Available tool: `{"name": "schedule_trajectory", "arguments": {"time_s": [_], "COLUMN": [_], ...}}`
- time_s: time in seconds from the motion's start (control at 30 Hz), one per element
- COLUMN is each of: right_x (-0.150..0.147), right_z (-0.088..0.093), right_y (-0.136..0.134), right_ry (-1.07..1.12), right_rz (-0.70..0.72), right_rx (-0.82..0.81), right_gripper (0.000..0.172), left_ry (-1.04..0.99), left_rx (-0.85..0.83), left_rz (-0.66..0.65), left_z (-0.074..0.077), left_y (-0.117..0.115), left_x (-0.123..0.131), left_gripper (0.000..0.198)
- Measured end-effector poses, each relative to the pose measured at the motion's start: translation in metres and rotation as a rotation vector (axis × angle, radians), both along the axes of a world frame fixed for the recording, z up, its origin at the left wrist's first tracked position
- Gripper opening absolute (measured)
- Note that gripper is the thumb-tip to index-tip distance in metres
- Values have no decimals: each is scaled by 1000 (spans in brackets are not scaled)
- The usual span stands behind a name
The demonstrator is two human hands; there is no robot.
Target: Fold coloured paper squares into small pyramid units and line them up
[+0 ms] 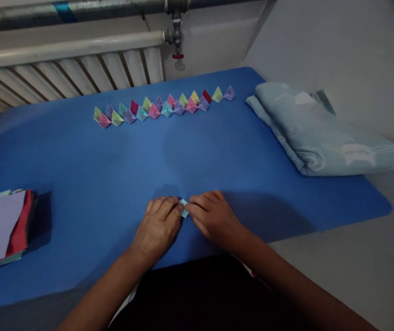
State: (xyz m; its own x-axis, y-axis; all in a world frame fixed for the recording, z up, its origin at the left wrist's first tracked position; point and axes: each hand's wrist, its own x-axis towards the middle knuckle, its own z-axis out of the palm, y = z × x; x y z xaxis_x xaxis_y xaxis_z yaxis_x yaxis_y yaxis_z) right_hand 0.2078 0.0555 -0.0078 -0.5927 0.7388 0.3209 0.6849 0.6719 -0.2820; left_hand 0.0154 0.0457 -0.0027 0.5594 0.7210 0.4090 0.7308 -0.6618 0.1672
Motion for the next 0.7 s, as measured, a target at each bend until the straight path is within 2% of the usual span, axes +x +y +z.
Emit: {"name": "schedule_trajectory", "arguments": {"time_s": [0.37, 0.7], "right_x": [1, -3], "right_z": [1, 3], "right_y": [0, 1], "right_ry": [72, 205], "right_rz": [-11, -95], "right_rx": [-26, -149], "right_gripper": [12, 15], "left_ry": [-110, -124], "left_rx": [-43, -126], "left_rz": [-25, 14], "left_z": [1, 3], "left_y": [1, 1], "left_x": [-2, -3], "left_gripper": [12, 14]}}
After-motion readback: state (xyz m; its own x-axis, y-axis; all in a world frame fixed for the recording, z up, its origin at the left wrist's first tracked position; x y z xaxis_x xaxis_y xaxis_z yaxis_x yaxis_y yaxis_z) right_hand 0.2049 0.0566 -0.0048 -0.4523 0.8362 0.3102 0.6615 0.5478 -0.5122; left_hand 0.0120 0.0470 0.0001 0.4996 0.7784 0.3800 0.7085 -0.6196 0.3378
